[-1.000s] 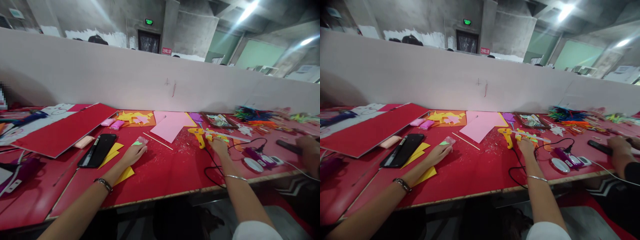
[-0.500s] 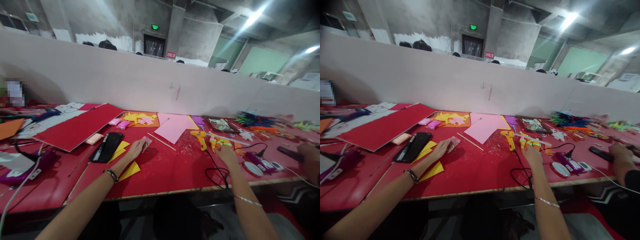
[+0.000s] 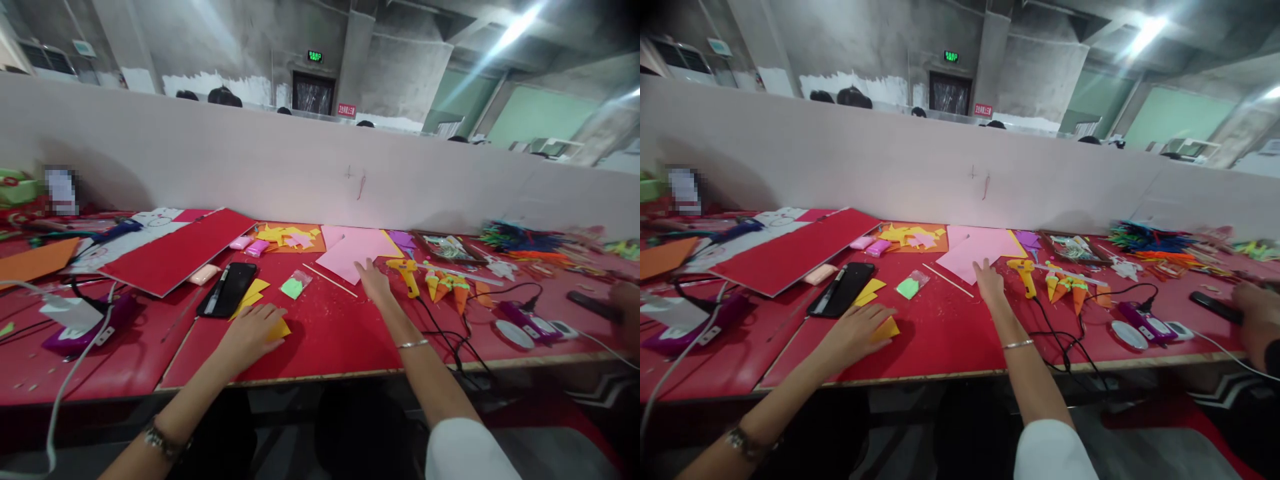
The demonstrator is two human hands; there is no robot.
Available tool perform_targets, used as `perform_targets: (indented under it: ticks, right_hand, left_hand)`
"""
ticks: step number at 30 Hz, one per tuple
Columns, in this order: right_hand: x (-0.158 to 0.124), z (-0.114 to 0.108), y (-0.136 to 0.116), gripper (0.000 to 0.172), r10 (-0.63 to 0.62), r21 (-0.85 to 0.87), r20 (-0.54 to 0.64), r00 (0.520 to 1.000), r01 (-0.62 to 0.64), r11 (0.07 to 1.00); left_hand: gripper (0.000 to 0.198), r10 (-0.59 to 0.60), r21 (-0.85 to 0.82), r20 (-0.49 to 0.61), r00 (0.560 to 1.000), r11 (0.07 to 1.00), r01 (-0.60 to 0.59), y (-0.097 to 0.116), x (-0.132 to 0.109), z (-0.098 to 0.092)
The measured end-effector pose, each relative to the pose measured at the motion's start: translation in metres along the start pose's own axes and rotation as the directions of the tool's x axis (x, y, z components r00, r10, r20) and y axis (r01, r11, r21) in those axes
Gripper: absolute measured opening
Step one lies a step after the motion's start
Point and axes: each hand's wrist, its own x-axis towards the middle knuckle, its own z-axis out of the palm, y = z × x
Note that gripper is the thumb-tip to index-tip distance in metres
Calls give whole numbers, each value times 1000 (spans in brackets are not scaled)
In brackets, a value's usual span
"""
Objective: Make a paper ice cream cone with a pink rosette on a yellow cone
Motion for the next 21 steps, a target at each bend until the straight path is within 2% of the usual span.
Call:
perform_targets:
  ticks: [3, 7, 11, 14, 16, 17, 19, 20, 21]
  right_hand:
    - [17, 11, -6, 55, 13, -47, 0, 1000, -13, 999]
    - [28, 16, -13, 44, 10, -63, -1, 1000, -10, 998]
    - [31, 9, -11, 31, 5, -51, 32, 999, -3, 999]
    - [26, -5, -4, 27, -11, -22, 41, 999, 12, 1000]
    - [17, -18, -1, 29, -24, 1, 13, 1000, 24, 1000]
    - [10, -24, 0, 30, -36, 17, -11, 999, 37, 999]
    - [-7, -35, -1, 34, -59, 62, -65, 996, 63, 996]
    - [-18, -38, -3, 34, -78, 154, -132, 988, 98, 983]
    - [-30, -39, -6, 36, -100, 235, -180, 979, 141, 962]
  left_hand:
    - [31, -37, -6, 64, 997, 999, 38, -9, -11, 5]
    - [28, -72, -19, 89, 993, 997, 74, -17, -14, 5]
    - [25, -131, 17, 24, 991, 991, 130, -22, -10, 11]
    - [25, -229, 40, -70, 971, 972, 232, -26, -4, 14]
    - [26, -286, -45, -152, 946, 958, 282, -22, -1, 6]
    - [25, -297, -143, -191, 936, 951, 273, -16, -2, -2]
    - [24, -255, -435, -275, 927, 893, 116, 4, -7, -23]
    - [25, -239, -548, -283, 929, 835, 48, 18, -14, -34]
    - [29, -265, -590, -282, 922, 805, 51, 34, -22, -43]
